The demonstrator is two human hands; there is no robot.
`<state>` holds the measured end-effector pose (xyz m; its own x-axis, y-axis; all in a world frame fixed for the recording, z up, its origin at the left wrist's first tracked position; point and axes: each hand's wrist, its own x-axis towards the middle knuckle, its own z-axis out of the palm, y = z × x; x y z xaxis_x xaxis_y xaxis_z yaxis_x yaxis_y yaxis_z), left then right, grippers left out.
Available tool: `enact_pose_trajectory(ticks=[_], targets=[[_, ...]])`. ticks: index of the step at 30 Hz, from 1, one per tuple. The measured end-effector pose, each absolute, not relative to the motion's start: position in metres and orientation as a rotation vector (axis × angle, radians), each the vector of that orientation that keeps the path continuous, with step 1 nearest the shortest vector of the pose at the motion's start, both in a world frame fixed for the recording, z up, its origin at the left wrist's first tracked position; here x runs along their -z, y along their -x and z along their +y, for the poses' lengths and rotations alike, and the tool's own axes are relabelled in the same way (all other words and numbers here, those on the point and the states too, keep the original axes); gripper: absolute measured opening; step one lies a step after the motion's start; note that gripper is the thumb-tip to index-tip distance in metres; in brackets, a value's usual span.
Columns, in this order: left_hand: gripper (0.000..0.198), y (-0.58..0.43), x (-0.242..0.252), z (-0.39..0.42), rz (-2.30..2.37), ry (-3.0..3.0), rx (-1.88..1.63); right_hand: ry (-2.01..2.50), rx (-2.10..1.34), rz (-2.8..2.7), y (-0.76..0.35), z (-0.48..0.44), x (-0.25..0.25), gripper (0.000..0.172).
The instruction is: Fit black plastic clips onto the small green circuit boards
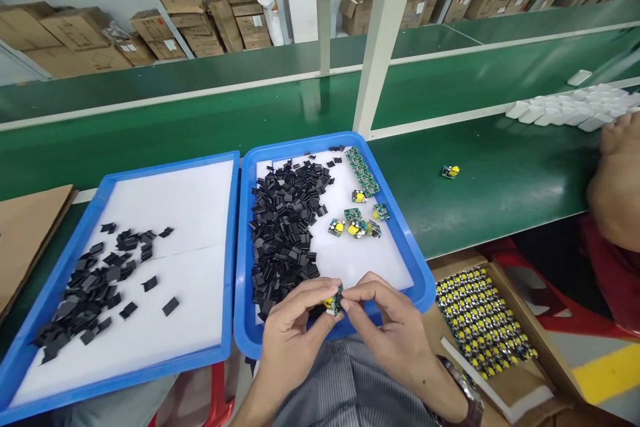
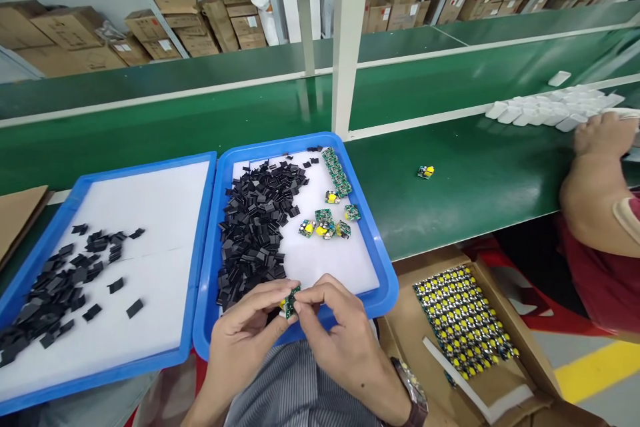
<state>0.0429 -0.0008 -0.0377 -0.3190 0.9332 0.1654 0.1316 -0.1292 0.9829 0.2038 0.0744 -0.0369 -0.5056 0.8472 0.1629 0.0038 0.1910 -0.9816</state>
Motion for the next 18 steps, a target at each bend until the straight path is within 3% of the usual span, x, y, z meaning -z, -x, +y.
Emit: enact_pose_trajectory(ticks=[7, 12, 18], targets=[[0.04, -0.0452, 0.0347, 0.0017, 1.546, -1.416, -1.504, 0.887, -1.419, -1.7, -0.205, 0.0749, 0.0402, 0.01], [0.041, -0.049, 0.0365, -0.0004, 1.528, -1.387, -1.508, 0.883, -1.648, -1.658, -0.2118, 0.0824, 0.038, 0.008], [0.041, -0.0501, 0.0384, -0.0009, 1.556, -1.449, -1.548, 0.836, -1.32, -1.758, -0.2074, 0.0737, 0.04, 0.01]])
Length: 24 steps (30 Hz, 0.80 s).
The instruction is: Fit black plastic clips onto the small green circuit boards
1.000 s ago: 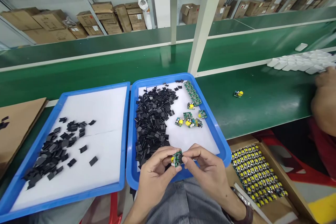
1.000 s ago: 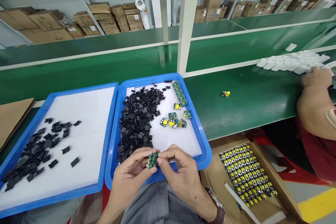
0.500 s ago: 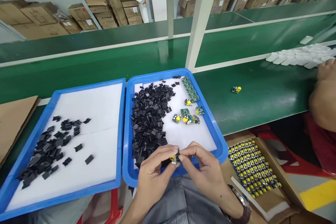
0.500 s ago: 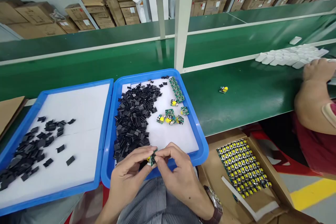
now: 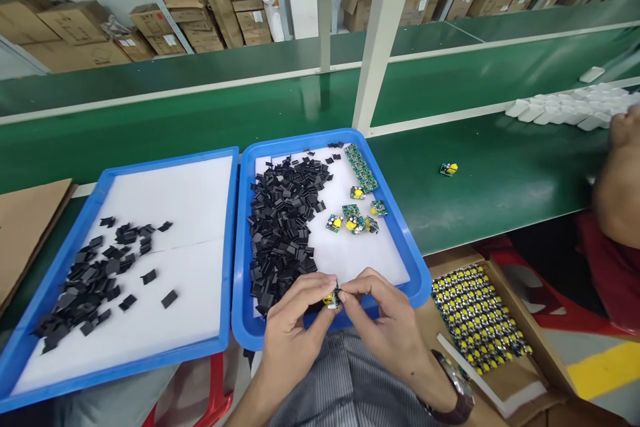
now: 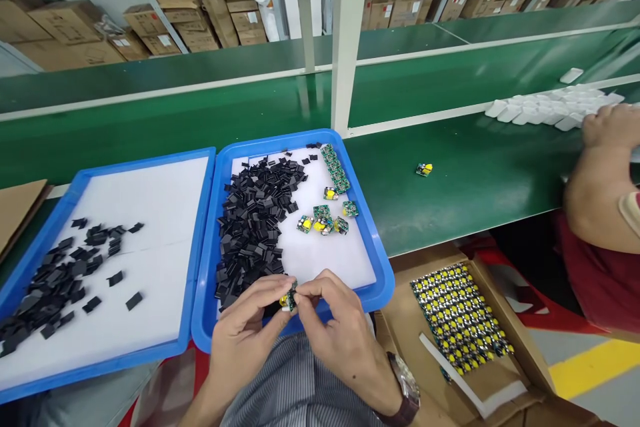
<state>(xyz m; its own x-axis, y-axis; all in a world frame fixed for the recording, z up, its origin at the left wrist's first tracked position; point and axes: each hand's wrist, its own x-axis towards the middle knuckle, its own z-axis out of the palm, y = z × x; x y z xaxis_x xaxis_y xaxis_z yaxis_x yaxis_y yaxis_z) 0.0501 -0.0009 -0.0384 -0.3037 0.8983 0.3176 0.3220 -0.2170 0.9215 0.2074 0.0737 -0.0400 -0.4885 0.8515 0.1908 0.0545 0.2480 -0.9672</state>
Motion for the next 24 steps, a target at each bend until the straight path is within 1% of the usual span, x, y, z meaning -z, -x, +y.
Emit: enact_pose_trajectory(ticks=[2, 5, 7, 10, 12, 15, 24], targets=[[0.039, -0.05, 0.038, -0.001, 1.564, -1.43, -1.574, 0.82, -1.321, -1.737, -0.204, 0.072, 0.041, 0.01], [0.037, -0.05, 0.038, -0.001, 1.578, -1.358, -1.605, 0.784, -1.491, -1.672, -0.202, 0.075, 0.04, 0.007], [0.038, -0.05, 0.039, -0.001, 1.573, -1.327, -1.605, 0.763, -1.532, -1.672, -0.202, 0.079, 0.038, 0.007], [0.039, -0.05, 0.039, -0.003, 1.546, -1.285, -1.585, 0.744, -1.514, -1.706, -0.206, 0.085, 0.034, 0.011], [0.039, -0.05, 0.039, -0.004, 1.544, -1.246, -1.566, 0.729, -1.577, -1.699, -0.208, 0.088, 0.032, 0.014], [0.038, -0.05, 0.037, -0.003, 1.55, -1.224, -1.556, 0.728, -1.654, -1.677, -0.211, 0.09, 0.03, 0.014], [0.033, -0.05, 0.038, 0.0, 1.554, -1.327, -1.612, 0.768, -1.486, -1.809, -0.21, 0.088, 0.034, 0.011]])
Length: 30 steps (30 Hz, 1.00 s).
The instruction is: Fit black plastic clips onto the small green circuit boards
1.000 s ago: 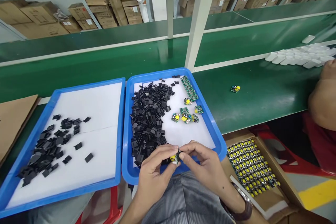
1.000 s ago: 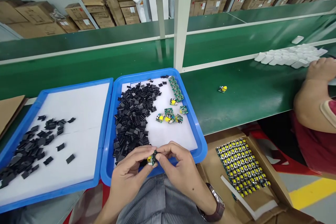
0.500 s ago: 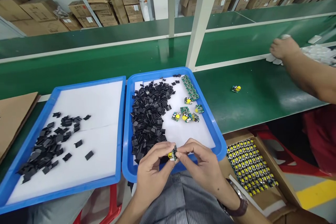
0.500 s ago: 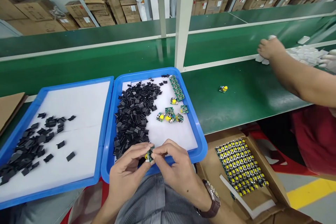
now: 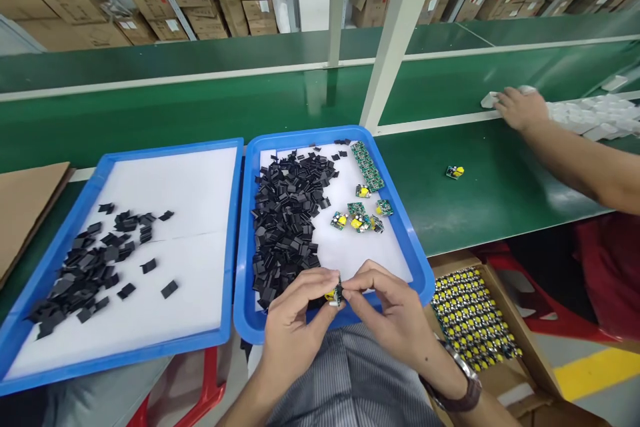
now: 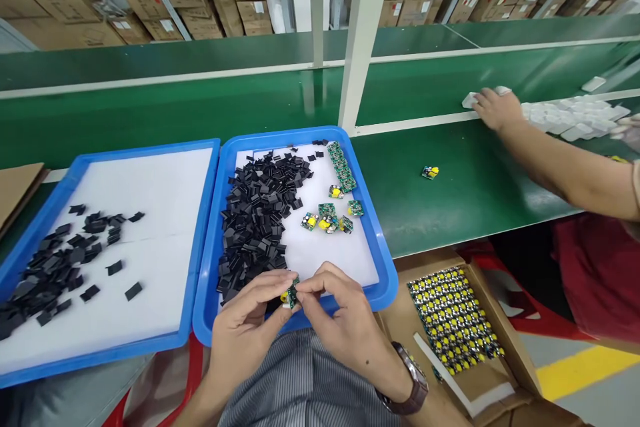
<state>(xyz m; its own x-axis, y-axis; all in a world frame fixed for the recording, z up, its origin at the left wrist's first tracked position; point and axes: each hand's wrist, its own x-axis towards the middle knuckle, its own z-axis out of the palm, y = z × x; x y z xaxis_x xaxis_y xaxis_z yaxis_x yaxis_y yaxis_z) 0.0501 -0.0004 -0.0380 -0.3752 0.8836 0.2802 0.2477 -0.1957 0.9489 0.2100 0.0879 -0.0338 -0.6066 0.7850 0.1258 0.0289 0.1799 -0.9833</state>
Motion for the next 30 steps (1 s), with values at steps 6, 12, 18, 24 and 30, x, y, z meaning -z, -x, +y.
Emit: enact_pose_trajectory(ticks=[6, 12, 18, 24, 30], targets=[[0.036, -0.051, 0.041, -0.002, 1.58, -1.444, -1.587, 0.768, -1.422, -1.856, -0.207, 0.085, 0.038, 0.012], [0.044, -0.054, 0.043, -0.005, 1.673, -1.448, -1.481, 0.843, -1.63, -1.756, -0.211, 0.095, 0.035, 0.007], [0.048, -0.059, 0.045, -0.006, 1.769, -1.475, -1.566, 0.741, -1.573, -1.725, -0.217, 0.088, 0.038, 0.029], [0.054, -0.065, 0.045, -0.004, 1.823, -1.578, -1.686, 0.675, -1.701, -1.658, -0.215, 0.082, 0.042, 0.032], [0.055, -0.066, 0.049, -0.006, 1.829, -1.659, -1.658, 0.687, -1.776, -1.622, -0.214, 0.087, 0.04, 0.026]])
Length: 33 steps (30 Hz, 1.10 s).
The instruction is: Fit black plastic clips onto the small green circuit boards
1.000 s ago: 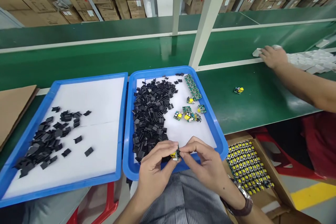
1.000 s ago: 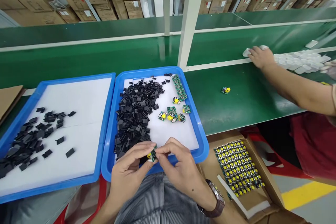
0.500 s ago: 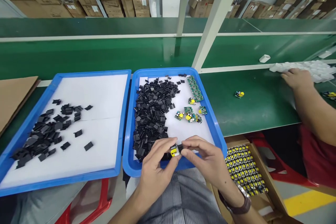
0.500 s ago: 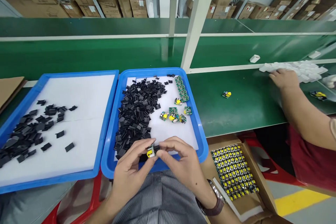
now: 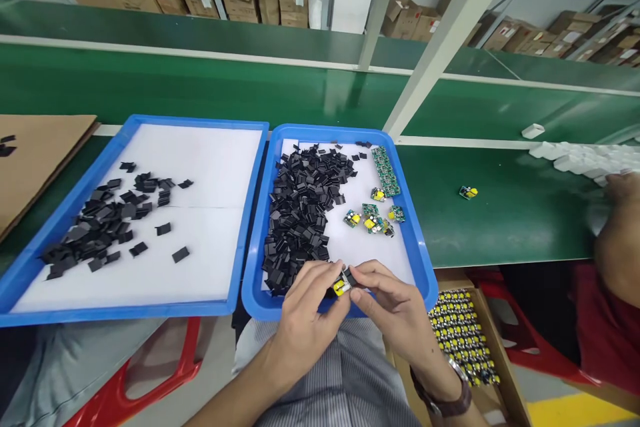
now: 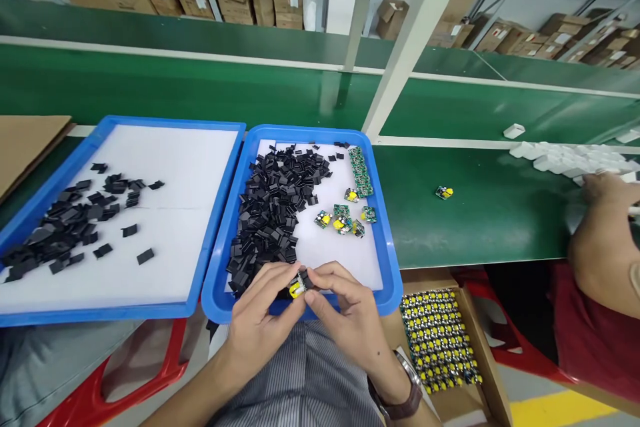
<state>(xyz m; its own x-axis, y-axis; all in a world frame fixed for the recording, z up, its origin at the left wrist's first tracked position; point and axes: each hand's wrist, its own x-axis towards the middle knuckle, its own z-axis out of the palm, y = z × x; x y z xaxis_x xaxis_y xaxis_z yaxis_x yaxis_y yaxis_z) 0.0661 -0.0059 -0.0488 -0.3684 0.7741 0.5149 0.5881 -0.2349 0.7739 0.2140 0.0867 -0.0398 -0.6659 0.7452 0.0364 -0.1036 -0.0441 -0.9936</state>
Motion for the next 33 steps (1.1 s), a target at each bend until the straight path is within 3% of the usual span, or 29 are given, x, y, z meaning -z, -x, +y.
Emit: enact_pose_trajectory(ticks=[7, 17, 23, 29, 33], targets=[[0.05, -0.065, 0.046, -0.004, 1.823, -1.611, -1.621, 0.694, -1.828, -1.622, -0.218, 0.091, 0.038, 0.029], [0.048, -0.055, 0.039, -0.005, 1.51, -1.612, -1.565, 0.833, -2.087, -1.353, -0.213, 0.099, 0.031, 0.013], [0.045, -0.055, 0.042, -0.008, 1.567, -1.538, -1.601, 0.788, -1.94, -1.41, -0.208, 0.091, 0.027, 0.001], [0.046, -0.051, 0.045, -0.008, 1.574, -1.485, -1.588, 0.76, -1.856, -1.436, -0.205, 0.084, 0.029, 0.016], [0.048, -0.051, 0.045, -0.009, 1.586, -1.497, -1.539, 0.81, -1.804, -1.459, -0.208, 0.085, 0.03, 0.008]])
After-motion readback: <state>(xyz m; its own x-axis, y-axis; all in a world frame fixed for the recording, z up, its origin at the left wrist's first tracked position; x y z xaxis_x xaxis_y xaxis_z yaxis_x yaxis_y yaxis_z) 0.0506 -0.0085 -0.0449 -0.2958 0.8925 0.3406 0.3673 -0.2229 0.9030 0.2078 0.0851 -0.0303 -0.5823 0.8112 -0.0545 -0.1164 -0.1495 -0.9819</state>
